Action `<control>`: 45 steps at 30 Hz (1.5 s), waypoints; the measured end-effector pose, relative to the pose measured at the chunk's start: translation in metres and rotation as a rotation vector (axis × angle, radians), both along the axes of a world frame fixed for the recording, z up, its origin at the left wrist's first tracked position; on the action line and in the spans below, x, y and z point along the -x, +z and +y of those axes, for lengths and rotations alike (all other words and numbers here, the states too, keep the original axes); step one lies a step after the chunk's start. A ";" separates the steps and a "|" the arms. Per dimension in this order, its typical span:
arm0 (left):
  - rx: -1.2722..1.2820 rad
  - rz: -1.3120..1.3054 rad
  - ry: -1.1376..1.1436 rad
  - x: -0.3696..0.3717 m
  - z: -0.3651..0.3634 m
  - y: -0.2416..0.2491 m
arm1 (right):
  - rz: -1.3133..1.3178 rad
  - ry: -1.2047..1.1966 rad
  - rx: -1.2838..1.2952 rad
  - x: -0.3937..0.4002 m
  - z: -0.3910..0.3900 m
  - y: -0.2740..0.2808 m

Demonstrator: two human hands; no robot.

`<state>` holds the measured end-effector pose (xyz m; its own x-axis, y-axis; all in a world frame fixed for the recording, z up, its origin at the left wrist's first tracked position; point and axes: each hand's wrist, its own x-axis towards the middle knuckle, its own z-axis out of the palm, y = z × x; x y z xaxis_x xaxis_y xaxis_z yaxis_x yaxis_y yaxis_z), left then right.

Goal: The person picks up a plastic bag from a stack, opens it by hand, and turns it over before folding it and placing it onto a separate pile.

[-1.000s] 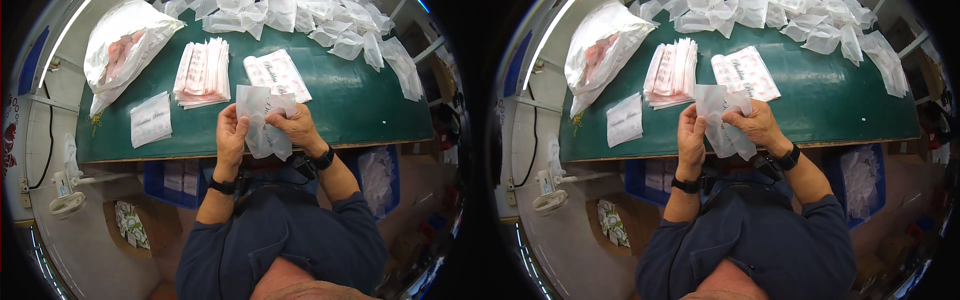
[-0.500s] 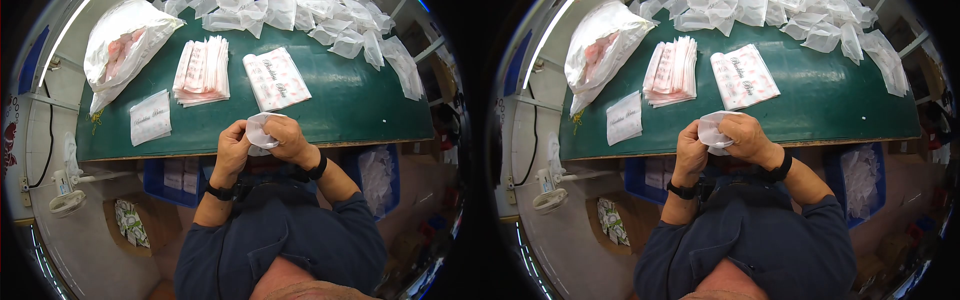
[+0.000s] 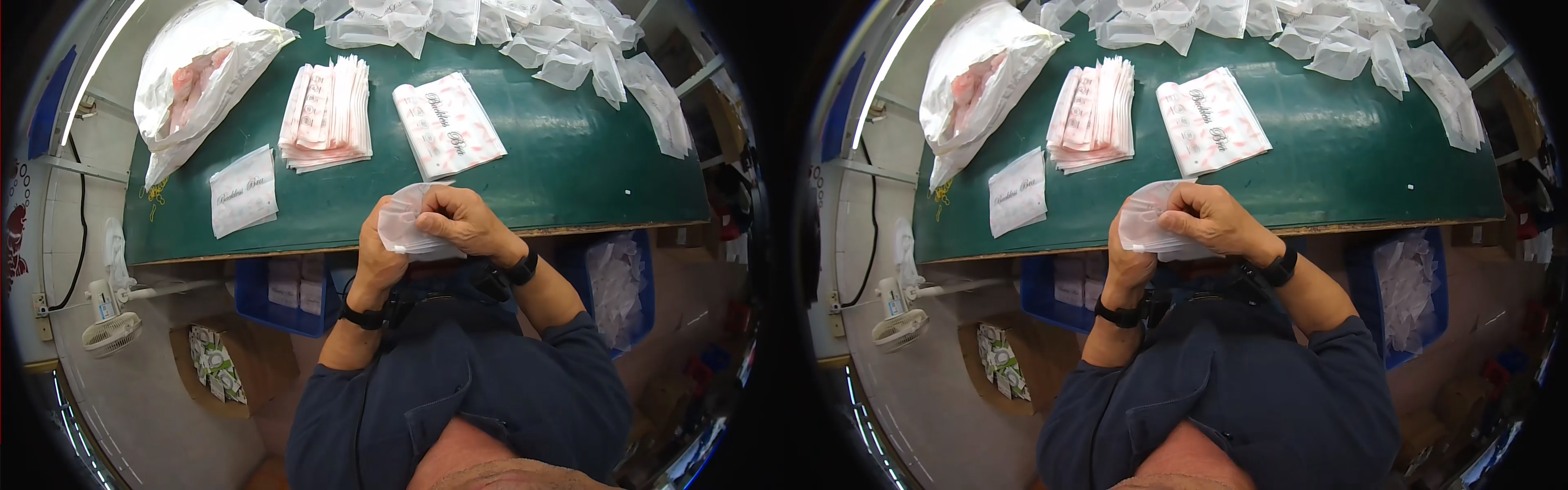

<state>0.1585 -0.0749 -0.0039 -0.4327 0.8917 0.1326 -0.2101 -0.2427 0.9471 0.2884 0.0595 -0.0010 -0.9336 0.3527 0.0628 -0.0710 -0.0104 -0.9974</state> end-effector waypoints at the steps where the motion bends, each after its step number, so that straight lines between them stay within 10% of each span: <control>1: 0.014 0.068 0.028 0.000 0.000 0.002 | -0.011 0.045 0.114 0.001 -0.001 -0.002; 12: 0.079 0.076 0.253 0.000 -0.005 -0.012 | 0.013 -0.040 0.519 -0.006 -0.016 0.004; 19: -0.032 1.132 0.267 0.005 0.001 -0.003 | 0.052 -0.196 -0.192 0.010 -0.022 -0.004; 23: 0.149 0.191 0.323 0.008 -0.013 -0.007 | 0.076 -0.183 -0.261 -0.003 -0.016 -0.001; 45: 0.148 0.293 0.146 0.018 -0.028 -0.025 | 0.155 -0.185 -0.376 0.003 -0.030 0.006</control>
